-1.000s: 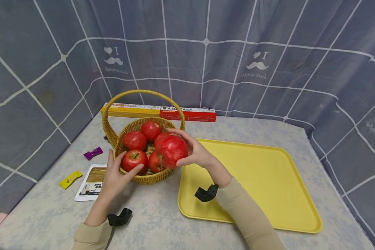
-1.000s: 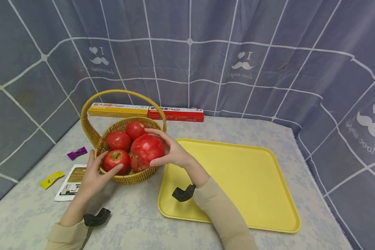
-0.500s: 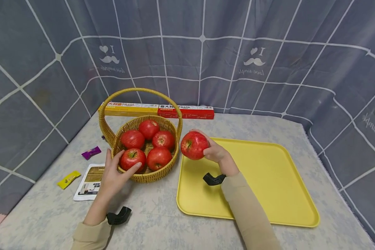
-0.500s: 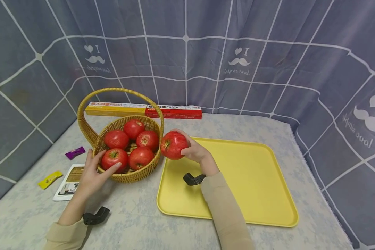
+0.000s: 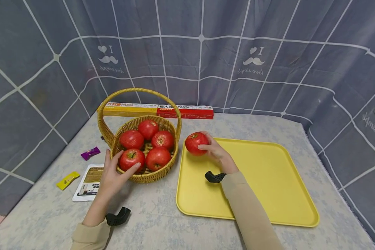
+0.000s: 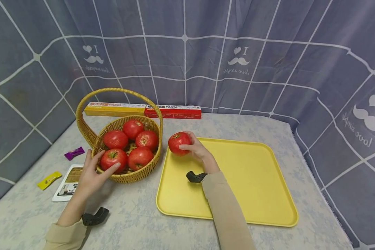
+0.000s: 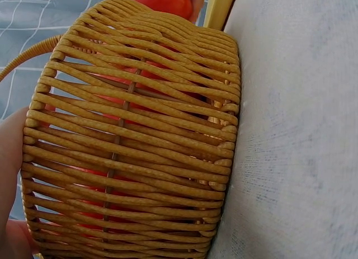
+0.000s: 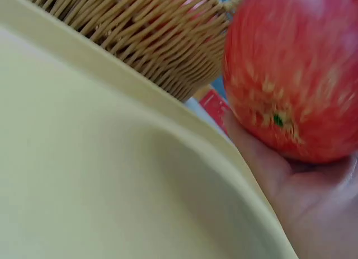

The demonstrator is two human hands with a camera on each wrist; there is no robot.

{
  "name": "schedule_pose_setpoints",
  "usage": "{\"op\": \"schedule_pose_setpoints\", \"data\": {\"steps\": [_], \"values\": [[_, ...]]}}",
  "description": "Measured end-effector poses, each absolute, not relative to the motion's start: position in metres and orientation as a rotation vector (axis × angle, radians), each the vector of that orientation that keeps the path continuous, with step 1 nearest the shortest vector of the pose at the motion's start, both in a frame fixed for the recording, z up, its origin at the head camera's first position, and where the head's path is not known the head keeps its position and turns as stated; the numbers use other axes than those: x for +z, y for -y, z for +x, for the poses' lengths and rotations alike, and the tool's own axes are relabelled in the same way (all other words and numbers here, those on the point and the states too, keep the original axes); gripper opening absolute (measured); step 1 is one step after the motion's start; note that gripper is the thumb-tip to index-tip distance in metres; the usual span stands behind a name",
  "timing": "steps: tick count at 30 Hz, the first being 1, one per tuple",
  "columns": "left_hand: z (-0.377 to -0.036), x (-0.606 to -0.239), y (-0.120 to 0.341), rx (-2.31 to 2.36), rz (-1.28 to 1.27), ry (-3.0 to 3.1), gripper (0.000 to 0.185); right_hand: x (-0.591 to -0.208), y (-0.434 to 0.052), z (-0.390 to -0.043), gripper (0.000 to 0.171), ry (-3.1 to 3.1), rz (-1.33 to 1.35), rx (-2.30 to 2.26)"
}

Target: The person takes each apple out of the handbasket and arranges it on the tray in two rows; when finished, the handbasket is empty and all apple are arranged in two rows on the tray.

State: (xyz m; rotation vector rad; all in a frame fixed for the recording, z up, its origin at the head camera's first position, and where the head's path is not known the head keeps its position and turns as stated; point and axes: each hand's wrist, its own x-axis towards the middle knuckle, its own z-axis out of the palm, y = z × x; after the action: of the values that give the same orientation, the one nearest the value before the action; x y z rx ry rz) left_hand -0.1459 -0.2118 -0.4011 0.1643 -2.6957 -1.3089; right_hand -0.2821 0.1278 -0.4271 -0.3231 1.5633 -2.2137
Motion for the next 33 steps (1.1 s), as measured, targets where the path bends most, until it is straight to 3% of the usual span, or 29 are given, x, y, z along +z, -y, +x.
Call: {"op": "schedule_pose_setpoints", "data": {"steps": [12, 21, 28, 33], "values": [[-0.145, -0.4, 0.212, -1.311, 0.158, 2.7, 0.087, -0.444, -0.12, -0.292, 0.075, -2.156, -0.236, -2.065], [-0.145, -0.4, 0.212, -1.308, 0.161, 2.696, 0.086, -0.44, -0.122, -0.293, 0.081, -2.079, -0.405, -1.961], [-0.145, -0.4, 0.212, -1.312, 0.161, 2.697, 0.086, -0.42, -0.122, -0.284, 0.094, -2.442, -0.404, -1.684], [-0.146, -0.4, 0.212, -1.302, 0.155, 2.696, 0.086, -0.389, -0.115, -0.266, 0.088, -2.702, -0.593, -1.777]]}}
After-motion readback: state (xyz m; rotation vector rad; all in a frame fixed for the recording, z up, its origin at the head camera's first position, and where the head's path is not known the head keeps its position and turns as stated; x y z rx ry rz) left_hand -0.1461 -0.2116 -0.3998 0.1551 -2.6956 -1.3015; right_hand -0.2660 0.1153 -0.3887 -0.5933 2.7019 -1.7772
